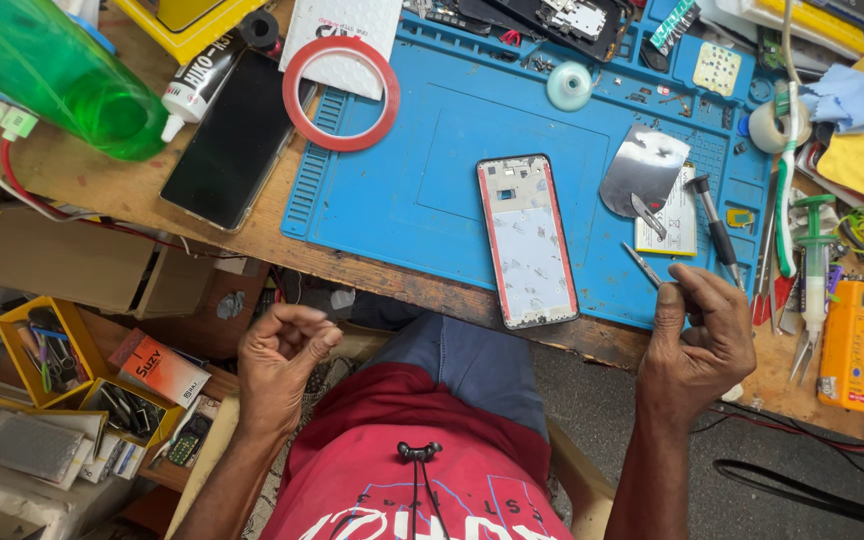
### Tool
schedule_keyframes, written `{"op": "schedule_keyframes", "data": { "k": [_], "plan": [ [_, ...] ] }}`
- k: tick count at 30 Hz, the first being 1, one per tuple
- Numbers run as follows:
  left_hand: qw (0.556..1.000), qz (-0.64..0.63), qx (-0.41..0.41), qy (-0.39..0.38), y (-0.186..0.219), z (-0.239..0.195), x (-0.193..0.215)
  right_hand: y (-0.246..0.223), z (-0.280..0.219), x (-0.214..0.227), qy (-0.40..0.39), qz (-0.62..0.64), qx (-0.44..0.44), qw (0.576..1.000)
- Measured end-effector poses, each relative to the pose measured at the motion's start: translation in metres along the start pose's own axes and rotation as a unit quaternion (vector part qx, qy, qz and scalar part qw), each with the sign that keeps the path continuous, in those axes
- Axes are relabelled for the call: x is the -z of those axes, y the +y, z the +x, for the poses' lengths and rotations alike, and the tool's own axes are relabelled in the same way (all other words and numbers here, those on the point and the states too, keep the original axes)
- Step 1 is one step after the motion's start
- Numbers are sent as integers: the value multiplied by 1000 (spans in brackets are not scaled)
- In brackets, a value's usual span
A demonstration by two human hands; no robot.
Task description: The person applies red adhesive tape to the edges of a disassembled smartphone frame on a blue mat. They use scissors to cut the tape and a metal tool to press it down, working around the perimeter of the device.
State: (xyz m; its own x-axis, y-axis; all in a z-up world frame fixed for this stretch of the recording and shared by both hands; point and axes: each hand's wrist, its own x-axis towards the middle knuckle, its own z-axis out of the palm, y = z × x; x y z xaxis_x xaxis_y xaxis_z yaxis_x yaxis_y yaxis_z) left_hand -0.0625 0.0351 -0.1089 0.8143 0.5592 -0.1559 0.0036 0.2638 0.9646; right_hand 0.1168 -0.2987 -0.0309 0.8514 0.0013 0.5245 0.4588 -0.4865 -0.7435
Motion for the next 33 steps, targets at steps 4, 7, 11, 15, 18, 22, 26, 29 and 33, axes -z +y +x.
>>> {"op": "schedule_keyframes", "data": {
  "k": [4,7,11,15,18,22,26,29,33],
  "plan": [
    [1000,23,1,4,-2,1,2,-3,1,-1,7,-3,-22,1000],
    [1000,2,-16,-7,-9,-1,7,-4,0,-1,5,-7,-16,1000],
    [999,18,18,22,-22,-3,17,-4,1,-2,7,-13,-21,1000],
    [998,54,11,-4,-29,1,29,-2,1,-1,8,-17,-34,999],
    [983,180,-27,-26,-23,3,35,1,-1,-1,6,0,-23,1000],
    [969,245,-36,-18,-14,6,33,5,-2,-1,-3,-2,-1,1000],
    [948,312,-54,-20,-10,13,41,4,-3,0,3,-5,-22,1000],
    [924,373,-81,8,-12,20,50,1,-2,0,4,-9,-21,1000],
    [896,434,-53,77,-4,28,59,-2,-1,-1,2,-12,-21,1000]
  ]
}}
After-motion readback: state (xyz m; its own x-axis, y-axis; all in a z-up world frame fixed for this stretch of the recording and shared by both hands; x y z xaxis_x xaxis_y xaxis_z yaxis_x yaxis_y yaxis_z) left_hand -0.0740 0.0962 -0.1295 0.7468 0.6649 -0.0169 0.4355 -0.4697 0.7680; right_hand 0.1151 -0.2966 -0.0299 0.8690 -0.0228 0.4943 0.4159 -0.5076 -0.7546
